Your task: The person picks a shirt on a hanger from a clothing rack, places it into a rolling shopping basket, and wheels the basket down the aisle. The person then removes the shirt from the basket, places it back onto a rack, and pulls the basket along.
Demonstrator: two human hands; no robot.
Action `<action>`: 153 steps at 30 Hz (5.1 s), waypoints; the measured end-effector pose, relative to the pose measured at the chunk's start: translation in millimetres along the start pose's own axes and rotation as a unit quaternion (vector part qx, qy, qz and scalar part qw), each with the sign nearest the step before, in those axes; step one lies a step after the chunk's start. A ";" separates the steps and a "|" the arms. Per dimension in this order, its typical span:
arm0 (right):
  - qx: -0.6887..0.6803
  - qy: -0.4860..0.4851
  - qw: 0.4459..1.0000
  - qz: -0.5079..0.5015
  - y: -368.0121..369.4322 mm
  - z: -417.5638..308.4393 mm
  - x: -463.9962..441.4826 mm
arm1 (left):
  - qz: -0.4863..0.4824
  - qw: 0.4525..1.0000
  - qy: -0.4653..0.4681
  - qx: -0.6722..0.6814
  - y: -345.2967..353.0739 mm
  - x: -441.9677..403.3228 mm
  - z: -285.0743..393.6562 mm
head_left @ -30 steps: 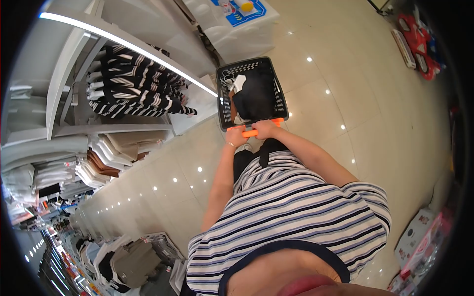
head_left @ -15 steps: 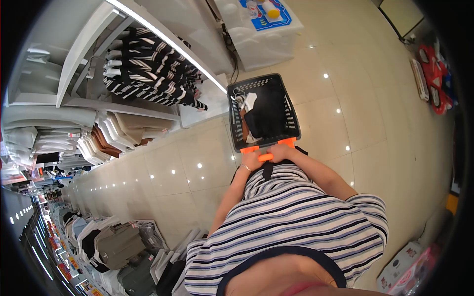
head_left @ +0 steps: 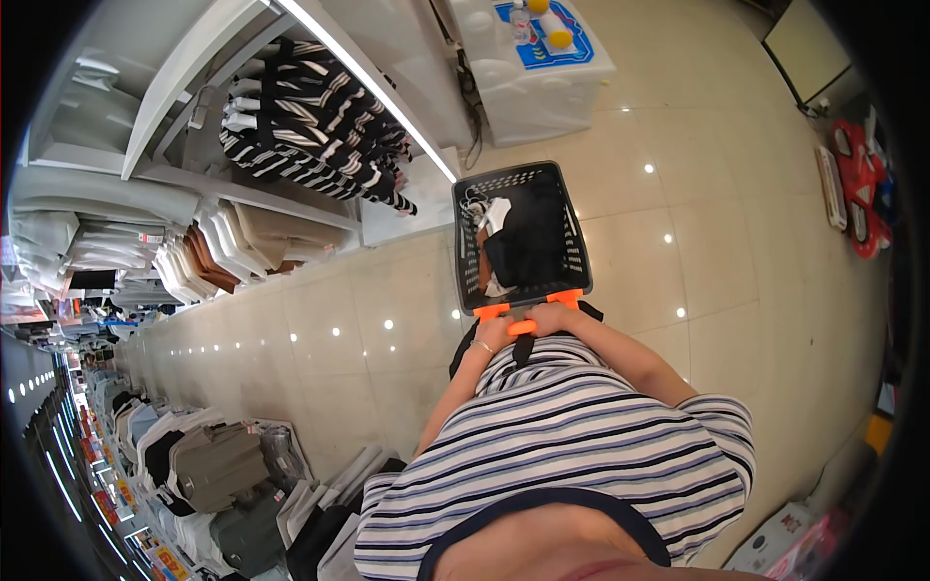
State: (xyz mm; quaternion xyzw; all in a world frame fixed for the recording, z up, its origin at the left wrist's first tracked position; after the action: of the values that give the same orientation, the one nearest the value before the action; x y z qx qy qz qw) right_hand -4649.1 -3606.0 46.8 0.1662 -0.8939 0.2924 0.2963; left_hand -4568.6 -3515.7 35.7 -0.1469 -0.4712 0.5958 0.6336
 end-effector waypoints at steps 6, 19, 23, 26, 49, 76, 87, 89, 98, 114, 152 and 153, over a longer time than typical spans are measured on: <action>0.002 -0.025 0.999 -0.034 12.5 0.2 -11.8 | -0.006 1.000 -0.019 0.011 6.6 9.8 -7.1; 0.010 -0.084 0.993 -0.080 35.8 -14.3 -44.2 | 0.032 0.996 -0.076 0.043 7.1 46.2 -21.5; 0.026 -0.117 0.988 -0.092 31.3 -32.5 -44.7 | 0.045 0.990 -0.110 0.075 12.1 60.8 -32.8; 0.033 -0.137 0.986 -0.088 32.0 -37.6 -51.1 | 0.055 0.986 -0.124 0.097 20.5 66.4 -42.6; 0.008 -0.171 0.980 -0.100 13.1 -40.6 -72.8 | 0.088 0.973 -0.184 0.109 -6.3 58.3 -45.6; 0.005 -0.201 0.977 -0.070 6.4 -48.9 -61.5 | 0.022 0.984 -0.148 0.091 10.5 43.5 -53.5; 0.032 -0.191 0.976 -0.101 9.9 -69.3 -68.4 | -0.024 0.980 -0.190 0.059 5.3 56.6 -65.1; 0.028 -0.203 0.974 -0.100 13.6 -71.0 -72.1 | -0.018 0.978 -0.197 0.062 5.3 60.5 -67.4; 0.039 -0.223 0.965 -0.128 39.0 -69.8 -88.4 | 0.004 0.979 -0.199 0.049 15.6 76.6 -75.8; 0.032 -0.196 0.970 -0.138 35.1 -74.4 -82.6 | 0.014 0.977 -0.196 0.085 11.0 78.3 -73.9; 0.112 -0.240 0.949 -0.169 45.1 -123.1 -110.5 | 0.089 0.944 -0.285 0.139 13.6 127.0 -101.5; 0.114 -0.237 0.950 -0.165 42.5 -123.5 -109.8 | 0.088 0.945 -0.284 0.139 12.1 125.9 -101.6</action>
State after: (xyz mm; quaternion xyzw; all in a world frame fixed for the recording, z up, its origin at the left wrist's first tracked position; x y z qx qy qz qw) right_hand -4531.2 -3482.9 40.8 0.4088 -0.8593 0.2911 0.0988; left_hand -4517.0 -3362.2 27.7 0.0772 -0.5289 0.7258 0.4330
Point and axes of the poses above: each hand's wrist, its own x-axis away from the middle knuckle, its own y-axis out of the palm, z = x × y, the point moved 6 cm from there along -x, towards the middle knuckle, and after that the axes turned 1 degree about z, right-handed, at the moved point
